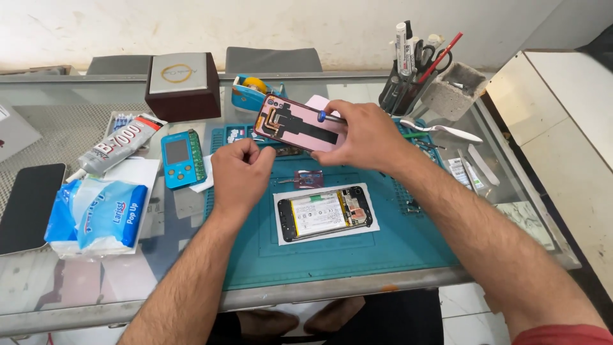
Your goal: A person is seen unscrewing internal components of a mobile phone and then fitting a new back frame/cover onto it.
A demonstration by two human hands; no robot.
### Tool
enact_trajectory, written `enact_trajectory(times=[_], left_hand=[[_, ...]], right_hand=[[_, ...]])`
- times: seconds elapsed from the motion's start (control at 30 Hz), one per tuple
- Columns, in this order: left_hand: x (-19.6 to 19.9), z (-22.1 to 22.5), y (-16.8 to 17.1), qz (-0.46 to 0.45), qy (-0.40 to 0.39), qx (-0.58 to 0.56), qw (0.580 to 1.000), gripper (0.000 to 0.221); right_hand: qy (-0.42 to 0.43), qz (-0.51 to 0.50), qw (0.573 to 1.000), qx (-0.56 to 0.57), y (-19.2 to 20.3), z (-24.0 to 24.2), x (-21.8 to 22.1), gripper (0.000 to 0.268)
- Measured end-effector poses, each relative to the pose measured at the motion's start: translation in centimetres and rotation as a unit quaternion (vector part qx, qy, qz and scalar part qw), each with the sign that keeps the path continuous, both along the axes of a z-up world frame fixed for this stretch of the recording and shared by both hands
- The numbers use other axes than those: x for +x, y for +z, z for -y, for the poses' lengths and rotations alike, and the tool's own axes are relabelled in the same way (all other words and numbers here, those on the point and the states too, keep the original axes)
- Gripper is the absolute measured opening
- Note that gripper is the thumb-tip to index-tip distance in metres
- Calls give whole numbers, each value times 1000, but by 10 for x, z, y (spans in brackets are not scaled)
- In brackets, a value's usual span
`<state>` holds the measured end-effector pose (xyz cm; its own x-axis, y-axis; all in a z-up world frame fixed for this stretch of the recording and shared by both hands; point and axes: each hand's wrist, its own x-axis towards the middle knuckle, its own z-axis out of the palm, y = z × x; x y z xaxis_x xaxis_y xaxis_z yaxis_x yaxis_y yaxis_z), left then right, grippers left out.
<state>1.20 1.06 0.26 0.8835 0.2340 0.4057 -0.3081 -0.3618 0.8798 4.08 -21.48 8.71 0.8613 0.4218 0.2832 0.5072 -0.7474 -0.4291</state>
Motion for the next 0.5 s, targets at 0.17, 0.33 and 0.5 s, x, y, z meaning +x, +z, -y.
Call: enact_trajectory(times=[0.17, 0.33, 0.5], left_hand=[[-10, -4, 9, 30, -56, -117, 991, 11], [-13, 12, 10, -23, -285, -262, 922, 76], [-19, 19, 11, -50, -337, -225, 913, 79]], right_hand=[[-1, 5, 996, 84, -1, 0, -21, 72], [20, -77, 979, 188, -19, 0, -25, 58], [77, -176, 948, 255, -56, 4, -16, 43]])
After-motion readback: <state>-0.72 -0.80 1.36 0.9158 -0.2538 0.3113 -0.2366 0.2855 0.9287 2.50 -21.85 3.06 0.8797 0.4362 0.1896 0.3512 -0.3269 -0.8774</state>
